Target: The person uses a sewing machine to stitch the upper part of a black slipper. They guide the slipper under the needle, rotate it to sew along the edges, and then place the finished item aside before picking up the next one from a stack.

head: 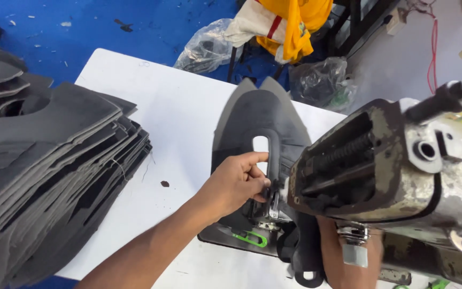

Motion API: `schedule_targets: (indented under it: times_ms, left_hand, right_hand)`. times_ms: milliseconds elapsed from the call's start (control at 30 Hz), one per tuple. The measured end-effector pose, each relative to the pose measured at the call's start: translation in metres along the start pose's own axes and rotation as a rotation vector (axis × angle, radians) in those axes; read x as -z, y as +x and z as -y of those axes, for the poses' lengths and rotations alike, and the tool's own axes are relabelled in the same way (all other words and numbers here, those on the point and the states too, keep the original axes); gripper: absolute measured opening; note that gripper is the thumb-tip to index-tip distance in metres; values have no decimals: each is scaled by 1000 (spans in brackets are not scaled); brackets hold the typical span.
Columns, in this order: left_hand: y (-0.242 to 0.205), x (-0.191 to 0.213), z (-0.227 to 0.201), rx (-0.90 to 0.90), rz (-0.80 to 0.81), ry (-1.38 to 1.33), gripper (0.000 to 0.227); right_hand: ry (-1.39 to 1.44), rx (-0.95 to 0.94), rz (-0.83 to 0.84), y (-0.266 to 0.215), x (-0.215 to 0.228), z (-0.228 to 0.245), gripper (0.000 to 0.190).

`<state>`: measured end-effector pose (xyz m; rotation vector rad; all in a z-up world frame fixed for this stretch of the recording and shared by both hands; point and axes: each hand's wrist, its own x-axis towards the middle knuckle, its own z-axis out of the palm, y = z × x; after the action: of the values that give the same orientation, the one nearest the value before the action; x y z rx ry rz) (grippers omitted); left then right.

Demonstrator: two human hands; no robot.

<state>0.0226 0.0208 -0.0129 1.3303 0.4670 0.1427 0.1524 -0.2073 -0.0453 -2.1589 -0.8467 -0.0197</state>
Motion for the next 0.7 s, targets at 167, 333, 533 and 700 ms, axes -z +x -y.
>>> schedule_targets:
  times_ms: [167,333,533,700]
  left_hand:
    - [9,-6,15,75,-62,-65,50]
    - [9,-15,28,102,-112,-108,52]
    - [-26,-25,47,31,-169,-128,46]
    - [-94,-3,130,-38,-83,-195,30]
  right_hand:
    - [-171,152,-107,-83,22,-129,22]
    - [-145,-75,-23,-145,-16,-124,15]
    - [-224,-72,-17,-135,0,-113,25]
    - [-265,128,-55,-113,-5,-166,33]
